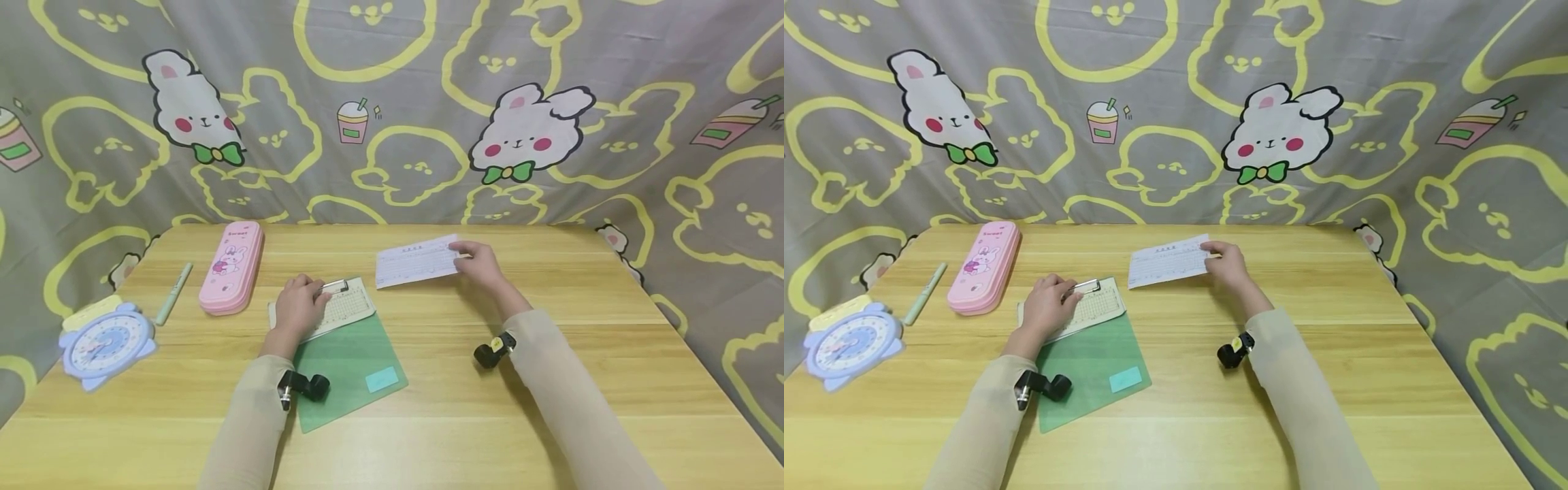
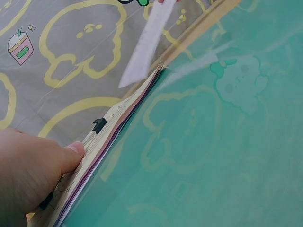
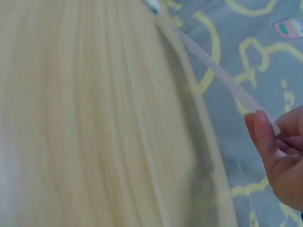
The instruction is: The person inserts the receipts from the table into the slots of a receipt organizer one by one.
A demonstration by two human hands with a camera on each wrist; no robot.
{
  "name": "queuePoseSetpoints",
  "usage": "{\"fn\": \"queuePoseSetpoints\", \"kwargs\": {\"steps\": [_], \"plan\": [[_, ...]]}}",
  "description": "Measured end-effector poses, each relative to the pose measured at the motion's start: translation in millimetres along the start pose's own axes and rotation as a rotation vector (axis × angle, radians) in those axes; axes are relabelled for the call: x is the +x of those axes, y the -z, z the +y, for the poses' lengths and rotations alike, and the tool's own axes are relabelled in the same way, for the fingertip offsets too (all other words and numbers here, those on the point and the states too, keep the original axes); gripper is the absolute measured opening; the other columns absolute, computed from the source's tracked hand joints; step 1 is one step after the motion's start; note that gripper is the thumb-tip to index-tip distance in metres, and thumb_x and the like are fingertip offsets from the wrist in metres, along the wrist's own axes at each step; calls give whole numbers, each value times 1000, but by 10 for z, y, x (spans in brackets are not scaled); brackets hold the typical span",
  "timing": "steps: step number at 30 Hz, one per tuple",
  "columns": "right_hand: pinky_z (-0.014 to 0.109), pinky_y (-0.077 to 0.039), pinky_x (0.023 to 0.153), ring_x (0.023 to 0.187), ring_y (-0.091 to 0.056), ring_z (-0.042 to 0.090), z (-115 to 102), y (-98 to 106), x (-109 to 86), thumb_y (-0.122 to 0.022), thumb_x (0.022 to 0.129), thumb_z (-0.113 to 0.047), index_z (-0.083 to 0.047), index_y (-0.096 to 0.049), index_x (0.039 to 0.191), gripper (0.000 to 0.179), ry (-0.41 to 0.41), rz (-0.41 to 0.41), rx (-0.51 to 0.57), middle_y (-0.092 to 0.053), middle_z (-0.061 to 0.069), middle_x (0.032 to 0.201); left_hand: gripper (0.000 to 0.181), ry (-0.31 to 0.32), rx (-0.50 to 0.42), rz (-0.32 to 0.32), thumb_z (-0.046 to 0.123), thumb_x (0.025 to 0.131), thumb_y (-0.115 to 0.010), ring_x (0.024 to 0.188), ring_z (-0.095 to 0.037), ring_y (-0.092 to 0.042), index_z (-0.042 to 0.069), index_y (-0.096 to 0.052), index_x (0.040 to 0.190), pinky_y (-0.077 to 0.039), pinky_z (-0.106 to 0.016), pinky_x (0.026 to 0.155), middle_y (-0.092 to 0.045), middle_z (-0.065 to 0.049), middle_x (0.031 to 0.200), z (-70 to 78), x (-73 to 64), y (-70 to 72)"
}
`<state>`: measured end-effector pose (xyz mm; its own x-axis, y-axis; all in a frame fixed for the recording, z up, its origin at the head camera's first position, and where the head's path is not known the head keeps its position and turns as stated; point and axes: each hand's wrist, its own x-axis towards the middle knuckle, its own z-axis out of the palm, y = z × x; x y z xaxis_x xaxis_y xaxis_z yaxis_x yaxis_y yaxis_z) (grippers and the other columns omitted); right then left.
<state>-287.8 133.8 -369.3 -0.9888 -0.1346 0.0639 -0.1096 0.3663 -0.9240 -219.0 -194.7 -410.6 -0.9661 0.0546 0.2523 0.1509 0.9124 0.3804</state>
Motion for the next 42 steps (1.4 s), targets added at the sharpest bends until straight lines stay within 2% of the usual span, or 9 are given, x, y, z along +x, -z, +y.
{"fn": "queuePoseSetpoints", "kwargs": {"steps": [4, 8, 15, 20, 24, 33, 39, 42], "plan": [[30, -48, 67, 83, -55, 25, -55, -53, -99, -47, 76, 11, 10, -49, 113, 37, 32, -85, 106, -49, 26, 108, 37, -1, -10, 1, 29, 85, -53, 86, -25, -41, 4, -57, 112, -35, -38, 71, -49, -9, 96, -6, 5, -6], [28, -47, 67, 81, -55, 22, -94, -140, -189, -48, 78, 10, 10, -52, 109, 32, 53, -190, 118, -51, 25, 104, 37, 3, -16, 1, 29, 85, -54, 86, -25, -41, 4, -57, 112, -35, -39, 71, -49, -9, 96, -8, 10, -6], [27, -46, 65, 79, -56, 21, -133, -322, -295, -50, 78, 7, 6, -58, 103, 27, 101, -338, -21, -57, 19, 100, 36, 27, -12, -14, 28, 85, -53, 88, -25, -42, 4, -57, 113, -36, -39, 72, -50, -10, 97, 10, 15, 7], [24, -43, 59, 77, -55, 17, -104, -479, -286, -52, 75, 6, 0, -63, 99, 26, 144, -357, -141, -59, 14, 100, 35, 43, -15, -23, 25, 85, -53, 89, -26, -42, 4, -57, 112, -36, -40, 72, -50, -11, 98, 37, 18, 24], [24, -43, 55, 74, -53, 15, -124, -619, -292, -52, 75, 6, -1, -64, 98, 27, 148, -363, -171, -59, 13, 100, 35, 57, -12, -37, 25, 85, -54, 90, -26, -43, 3, -57, 112, -37, -40, 72, -50, -11, 99, 52, 17, 40], [23, -43, 59, 79, -52, 15, -179, -893, -297, -55, 76, 4, -3, -64, 98, 25, 89, -374, -111, -59, 10, 99, 35, 66, 11, -55, 25, 85, -54, 91, -27, -43, 3, -57, 112, -38, -40, 71, -50, -12, 98, 76, 27, 48], [26, -48, 64, 82, -57, 17, -217, -1067, -314, -53, 77, 6, 0, -62, 100, 26, -50, -426, 41, -58, 12, 98, 34, 52, 63, -59, 24, 84, -54, 91, -27, -45, 3, -58, 110, -40, -41, 69, -51, -12, 98, 95, 27, 58], [27, -48, 65, 83, -57, 19, -231, -1143, -318, -53, 77, 7, 0, -62, 100, 25, -90, -427, 97, -57, 12, 98, 33, 44, 81, -58, 24, 84, -55, 90, -27, -45, 4, -59, 109, -40, -41, 68, -51, -12, 98, 100, 30, 57]]}}
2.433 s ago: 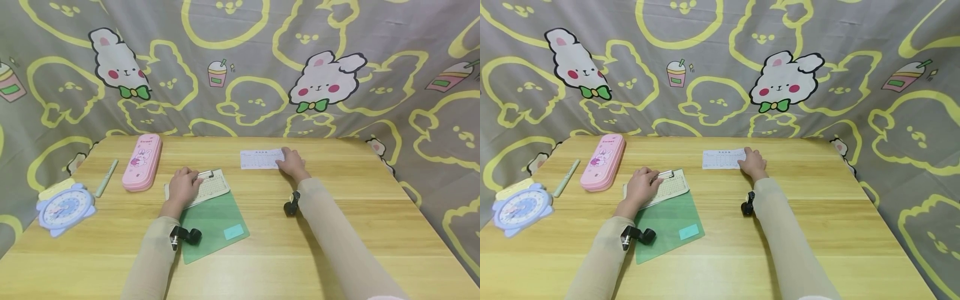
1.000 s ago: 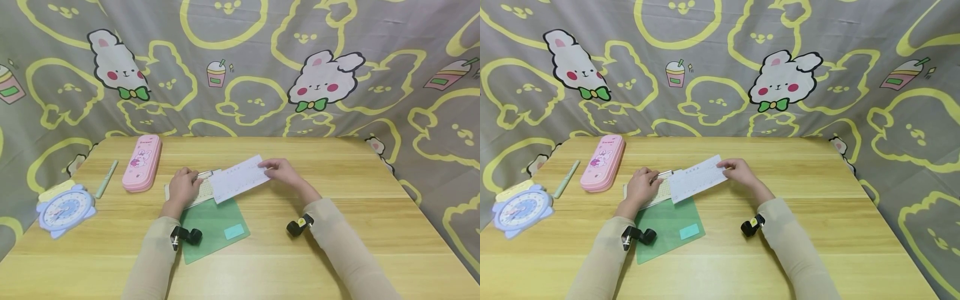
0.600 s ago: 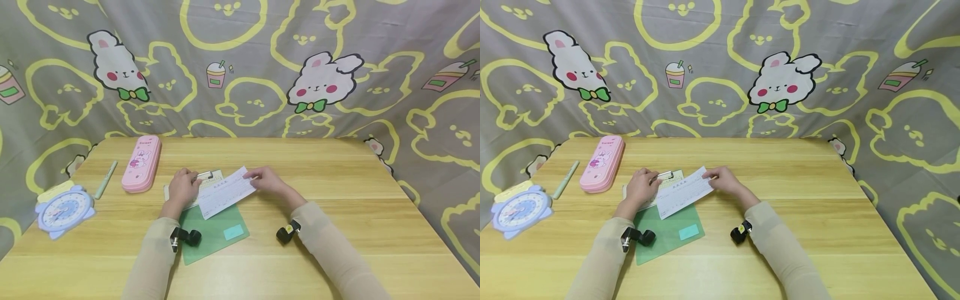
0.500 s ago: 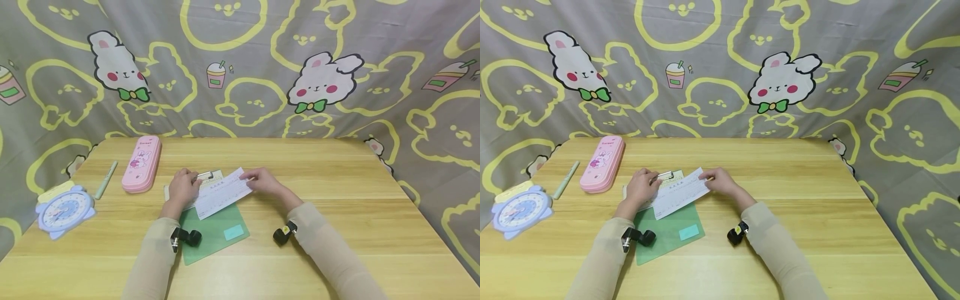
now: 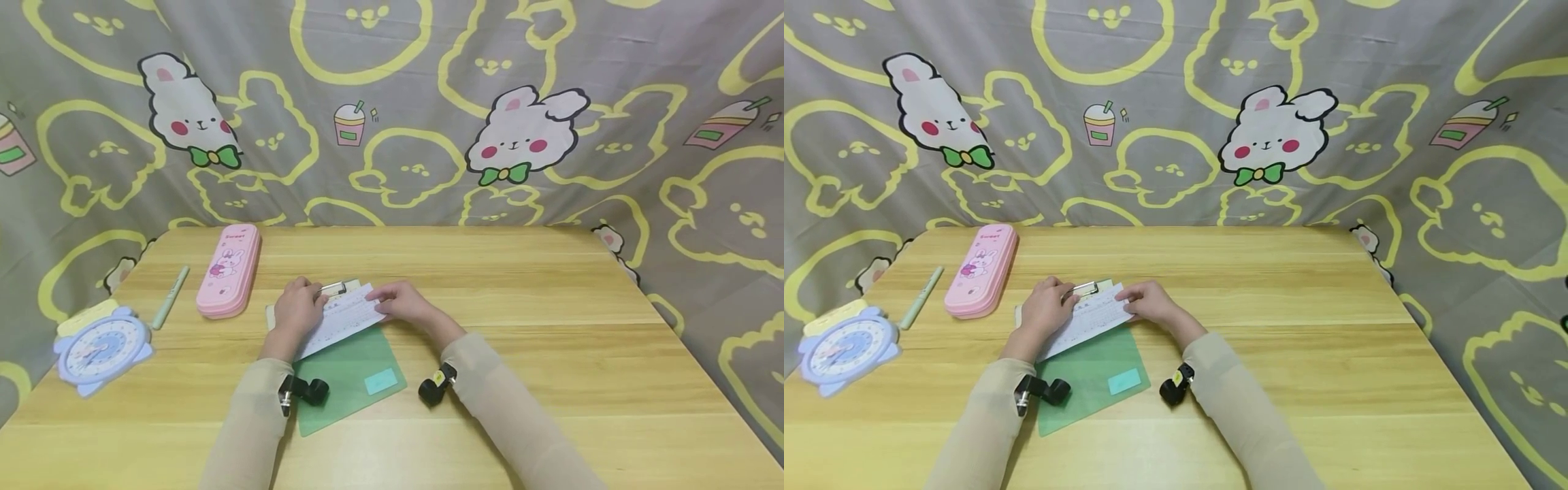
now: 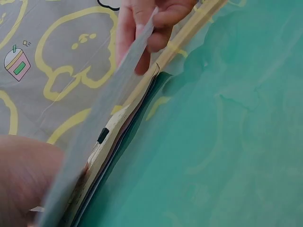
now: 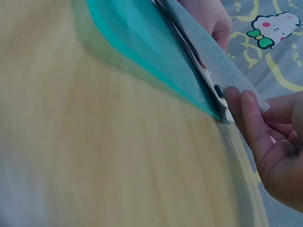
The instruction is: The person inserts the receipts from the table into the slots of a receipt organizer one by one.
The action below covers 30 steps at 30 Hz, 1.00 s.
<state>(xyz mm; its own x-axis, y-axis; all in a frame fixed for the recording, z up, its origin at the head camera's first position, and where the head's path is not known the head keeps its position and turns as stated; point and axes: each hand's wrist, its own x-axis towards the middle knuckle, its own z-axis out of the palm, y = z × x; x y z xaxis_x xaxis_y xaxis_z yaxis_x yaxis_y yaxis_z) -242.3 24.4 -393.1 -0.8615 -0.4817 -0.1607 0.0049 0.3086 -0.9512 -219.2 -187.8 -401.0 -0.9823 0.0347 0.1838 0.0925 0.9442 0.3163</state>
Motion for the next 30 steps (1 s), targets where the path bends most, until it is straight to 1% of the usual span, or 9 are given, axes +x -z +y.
{"fn": "queuePoseSetpoints", "kwargs": {"steps": [3, 6, 11, 15, 19, 22, 25, 30], "plan": [[28, -48, 64, 82, -57, 20, 2, -65, 37, -53, 77, 8, 2, -61, 100, 25, -7, 0, 55, -57, 13, 96, 32, -4, 10, 9, 24, 84, -55, 88, -27, -46, 4, -59, 109, -41, -40, 66, -52, -11, 96, -5, 3, -8], [28, -49, 63, 77, -58, 19, 3, -117, 70, -53, 77, 10, 4, -61, 100, 25, -22, 8, 90, -57, 13, 92, 30, -17, 21, 22, 23, 84, -56, 86, -26, -47, 5, -60, 107, -41, -39, 63, -52, -10, 94, -16, 8, -18], [27, -49, 59, 66, -56, 16, -5, -175, 107, -54, 77, 10, 5, -61, 100, 25, -67, 33, 95, -54, 12, 85, 27, -46, 50, 25, 22, 84, -55, 83, -26, -47, 6, -61, 105, -42, -39, 62, -52, -10, 92, -17, 1, -20], [26, -49, 58, 62, -54, 16, -27, -192, 118, -54, 77, 10, 4, -61, 100, 25, -105, 49, 103, -50, 12, 83, 27, -56, 75, 13, 21, 85, -54, 86, -27, -46, 5, -60, 106, -42, -40, 64, -51, -9, 94, -18, 2, -23], [26, -49, 57, 60, -53, 15, -49, -197, 133, -54, 77, 9, 2, -61, 100, 24, -132, 56, 92, -49, 12, 83, 28, -64, 95, 13, 22, 86, -52, 88, -27, -46, 5, -60, 108, -42, -40, 65, -51, -8, 96, -27, 10, -37], [25, -48, 55, 58, -52, 15, -61, -203, 142, -55, 77, 8, 1, -62, 99, 24, -139, 56, 64, -51, 11, 83, 28, -75, 99, 23, 22, 87, -51, 87, -27, -46, 5, -60, 107, -42, -40, 64, -51, -8, 95, -40, 7, -50], [24, -47, 52, 55, -52, 14, -66, -210, 156, -56, 77, 8, 1, -62, 99, 24, -143, 55, 39, -54, 11, 84, 27, -84, 94, 35, 22, 87, -51, 86, -27, -46, 5, -61, 106, -43, -40, 63, -51, -8, 94, -50, -2, -57], [21, -45, 47, 51, -50, 13, -66, -212, 209, -55, 76, 9, 1, -62, 98, 24, -147, 54, 32, -54, 12, 83, 25, -97, 84, 48, 21, 87, -51, 85, -27, -46, 6, -62, 103, -43, -40, 62, -51, -7, 92, -54, -6, -49]]}}
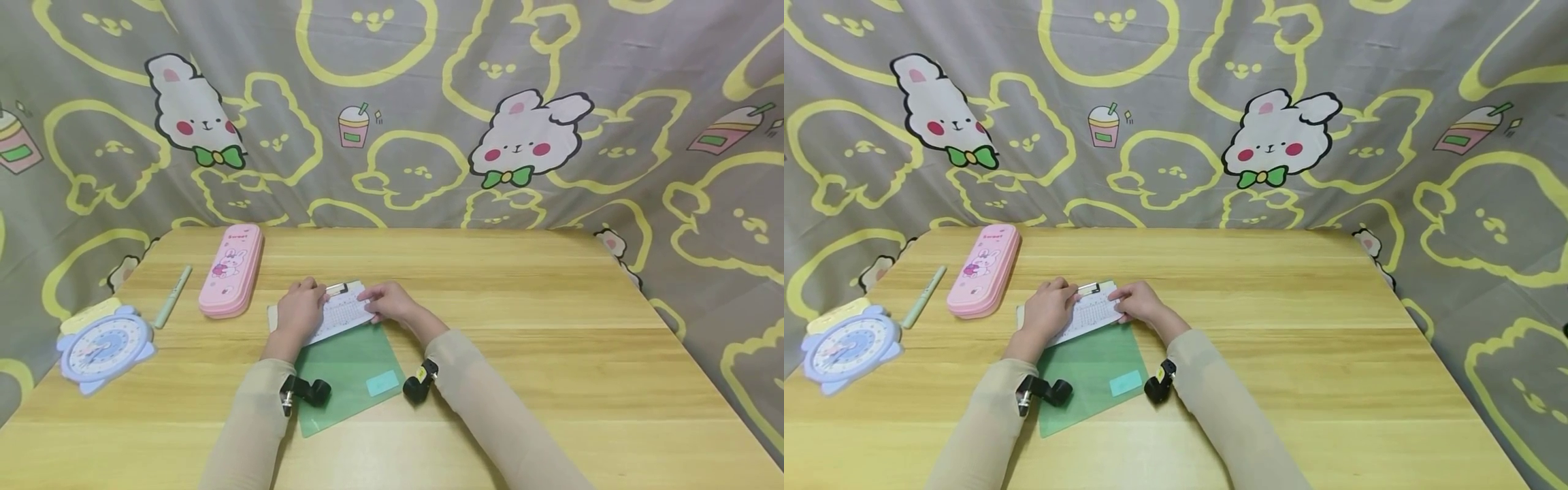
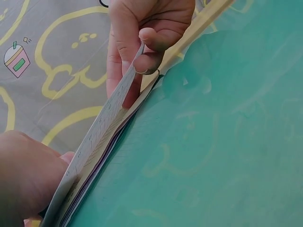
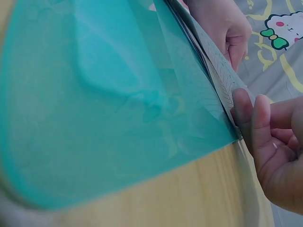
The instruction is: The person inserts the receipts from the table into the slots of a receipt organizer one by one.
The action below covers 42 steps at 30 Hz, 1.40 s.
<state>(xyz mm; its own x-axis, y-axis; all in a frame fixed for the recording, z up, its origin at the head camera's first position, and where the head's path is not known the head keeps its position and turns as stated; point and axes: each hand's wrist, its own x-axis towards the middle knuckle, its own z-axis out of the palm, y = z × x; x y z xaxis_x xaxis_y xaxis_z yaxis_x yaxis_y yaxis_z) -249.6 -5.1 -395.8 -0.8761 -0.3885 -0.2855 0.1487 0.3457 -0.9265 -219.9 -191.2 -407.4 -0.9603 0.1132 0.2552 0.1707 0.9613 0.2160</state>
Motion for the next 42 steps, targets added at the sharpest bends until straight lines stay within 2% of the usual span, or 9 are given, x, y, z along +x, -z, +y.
{"fn": "queuePoseSetpoints", "kwargs": {"steps": [15, 27, 34, 42], "plan": [[22, -46, 49, 53, -49, 14, -24, -21, 107, -57, 75, 8, -2, -63, 97, 25, -13, 39, -19, -56, 10, 87, 26, 8, 3, -1, 22, 86, -52, 84, -28, -47, 6, -61, 105, -43, -41, 64, -52, -8, 94, -2, 14, 15], [20, -43, 46, 52, -48, 12, -48, -16, 102, -55, 76, 7, -4, -63, 97, 25, -9, 54, -67, -56, 9, 86, 27, 11, 5, -12, 22, 86, -51, 87, -28, -47, 6, -61, 105, -42, -41, 66, -52, -8, 95, 11, 23, 12], [20, -43, 46, 52, -48, 13, -35, -19, 94, -56, 75, 7, -4, -64, 97, 26, 1, 68, -63, -56, 8, 87, 27, 8, -4, -6, 24, 85, -53, 88, -28, -47, 6, -62, 104, -42, -42, 66, -52, -8, 96, 8, 23, 9], [22, -44, 48, 55, -49, 14, 27, -11, 48, -60, 75, 5, -6, -63, 98, 26, 26, 45, -22, -55, 8, 85, 31, 46, -44, -21, 27, 85, -54, 89, -26, -46, 7, -61, 107, -42, -41, 67, -52, -8, 96, 16, 11, 19]]}}
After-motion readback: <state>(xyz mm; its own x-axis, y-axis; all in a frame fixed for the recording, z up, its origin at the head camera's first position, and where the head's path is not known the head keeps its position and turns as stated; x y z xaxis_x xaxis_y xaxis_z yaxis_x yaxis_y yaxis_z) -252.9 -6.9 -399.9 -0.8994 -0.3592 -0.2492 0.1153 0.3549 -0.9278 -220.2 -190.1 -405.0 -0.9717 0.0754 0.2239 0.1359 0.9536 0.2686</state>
